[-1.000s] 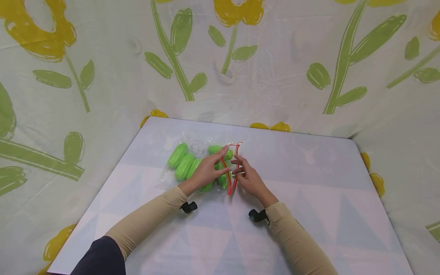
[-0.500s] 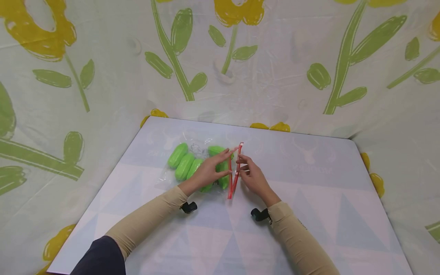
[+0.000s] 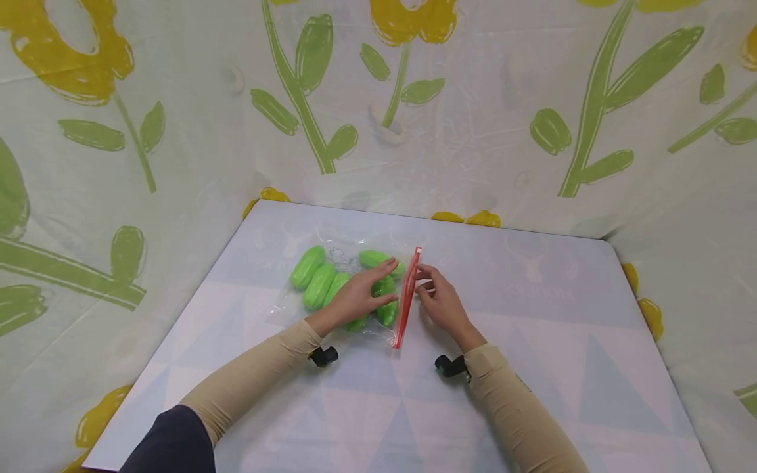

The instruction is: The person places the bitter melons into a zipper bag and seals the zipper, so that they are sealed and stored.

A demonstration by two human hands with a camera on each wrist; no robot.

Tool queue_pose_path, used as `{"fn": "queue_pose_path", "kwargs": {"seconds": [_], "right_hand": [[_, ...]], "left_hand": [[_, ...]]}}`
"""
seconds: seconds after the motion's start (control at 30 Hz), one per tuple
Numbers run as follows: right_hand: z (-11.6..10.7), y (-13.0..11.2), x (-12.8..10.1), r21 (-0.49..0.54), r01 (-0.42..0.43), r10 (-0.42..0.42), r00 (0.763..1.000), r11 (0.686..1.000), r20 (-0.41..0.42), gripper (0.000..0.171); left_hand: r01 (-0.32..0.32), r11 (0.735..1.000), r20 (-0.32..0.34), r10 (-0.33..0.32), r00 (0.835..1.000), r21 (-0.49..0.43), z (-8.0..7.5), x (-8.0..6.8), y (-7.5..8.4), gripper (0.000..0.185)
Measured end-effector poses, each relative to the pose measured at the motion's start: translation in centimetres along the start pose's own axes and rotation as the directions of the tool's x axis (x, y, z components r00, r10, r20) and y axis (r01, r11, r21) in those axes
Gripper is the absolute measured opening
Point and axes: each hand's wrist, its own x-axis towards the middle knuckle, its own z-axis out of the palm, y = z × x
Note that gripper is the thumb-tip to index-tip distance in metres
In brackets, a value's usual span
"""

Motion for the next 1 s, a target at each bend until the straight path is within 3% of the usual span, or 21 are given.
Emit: {"fn": "queue_pose_path", "kwargs": {"seconds": [0.33,0.47,0.7,1.0], "right_hand": [[-0.4,0.4,0.9,-0.014,-0.109,0.108,0.992,0.994,-0.059,0.046],[-0.5,0.6,1.7,-0.014,-0.201,0.2,0.978,0.98,-0.057,0.048],[-0.7,1.3,3.5,0.072,-0.344,0.347,0.937,0.936,-0.028,0.051],[-0.8,1.3,5.5,0.186,-0.381,0.384,0.923,0.906,0.02,0.065]], "left_hand": [[-0.006,0.999,-0.001,0.006,1.0,0.049,-0.3,-0.1,-0.2,0.061],[-0.019,0.998,0.001,0.019,1.0,0.059,-0.5,-0.1,-0.2,0.06],[-0.023,0.998,-0.007,0.024,1.0,0.061,-0.6,0.1,-0.4,0.065],[-0.003,0.997,0.002,0.003,1.0,0.071,-0.8,0.2,-0.3,0.065]]}}
